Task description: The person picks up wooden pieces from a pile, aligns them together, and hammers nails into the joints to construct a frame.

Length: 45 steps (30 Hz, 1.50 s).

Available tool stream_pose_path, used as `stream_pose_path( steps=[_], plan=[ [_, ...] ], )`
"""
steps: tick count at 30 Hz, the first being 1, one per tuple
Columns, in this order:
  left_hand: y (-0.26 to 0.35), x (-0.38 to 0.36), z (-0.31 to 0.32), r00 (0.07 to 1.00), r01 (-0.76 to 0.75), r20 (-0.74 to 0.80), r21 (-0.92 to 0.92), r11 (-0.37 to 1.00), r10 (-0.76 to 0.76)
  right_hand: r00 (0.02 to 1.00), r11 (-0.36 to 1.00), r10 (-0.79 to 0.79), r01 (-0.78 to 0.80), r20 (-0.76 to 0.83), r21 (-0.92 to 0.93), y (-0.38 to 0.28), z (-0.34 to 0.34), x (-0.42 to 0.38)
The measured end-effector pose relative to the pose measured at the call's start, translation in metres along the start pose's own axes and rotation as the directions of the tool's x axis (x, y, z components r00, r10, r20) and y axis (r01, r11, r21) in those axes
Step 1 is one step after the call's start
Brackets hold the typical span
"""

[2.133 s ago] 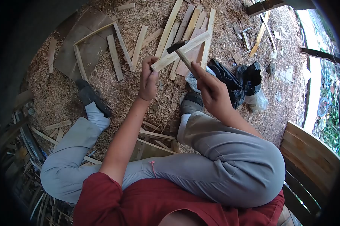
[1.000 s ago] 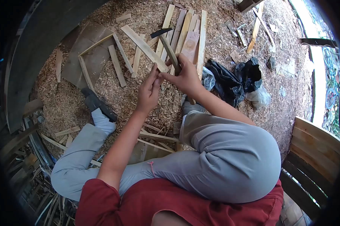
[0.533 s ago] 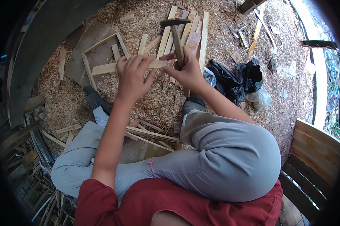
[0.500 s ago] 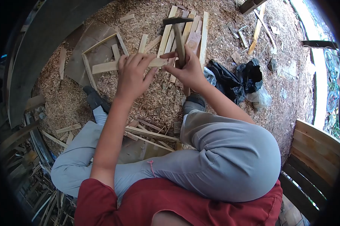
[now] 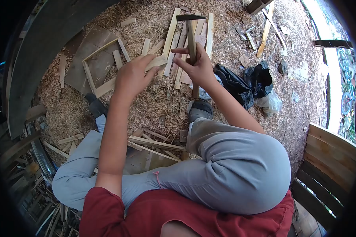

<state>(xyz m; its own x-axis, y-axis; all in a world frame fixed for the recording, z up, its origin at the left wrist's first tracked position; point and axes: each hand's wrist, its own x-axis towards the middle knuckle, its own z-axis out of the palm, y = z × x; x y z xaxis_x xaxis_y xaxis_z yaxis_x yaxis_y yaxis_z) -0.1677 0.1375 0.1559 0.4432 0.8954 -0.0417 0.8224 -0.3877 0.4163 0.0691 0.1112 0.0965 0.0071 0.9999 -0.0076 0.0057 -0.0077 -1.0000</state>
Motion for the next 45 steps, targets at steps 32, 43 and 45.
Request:
stream_pose_path(
  steps=[32,43,45],
  plan=[
    [-0.067,-0.028,0.024,0.983,0.079,-0.172,0.08,0.994,-0.065,0.983,0.947,0.164,-0.132,0.088,-0.294,-0.076,0.024,-0.081],
    [-0.099,-0.015,0.015,0.987,0.083,-0.144,0.099,0.992,-0.068,0.98,0.854,0.018,0.089,0.2,-0.512,-0.05,0.053,-0.024],
    [-0.106,-0.009,0.019,0.975,0.059,-0.219,0.117,0.991,-0.032,0.971,0.868,0.043,0.08,0.235,-0.491,-0.051,0.055,-0.021]
  ],
)
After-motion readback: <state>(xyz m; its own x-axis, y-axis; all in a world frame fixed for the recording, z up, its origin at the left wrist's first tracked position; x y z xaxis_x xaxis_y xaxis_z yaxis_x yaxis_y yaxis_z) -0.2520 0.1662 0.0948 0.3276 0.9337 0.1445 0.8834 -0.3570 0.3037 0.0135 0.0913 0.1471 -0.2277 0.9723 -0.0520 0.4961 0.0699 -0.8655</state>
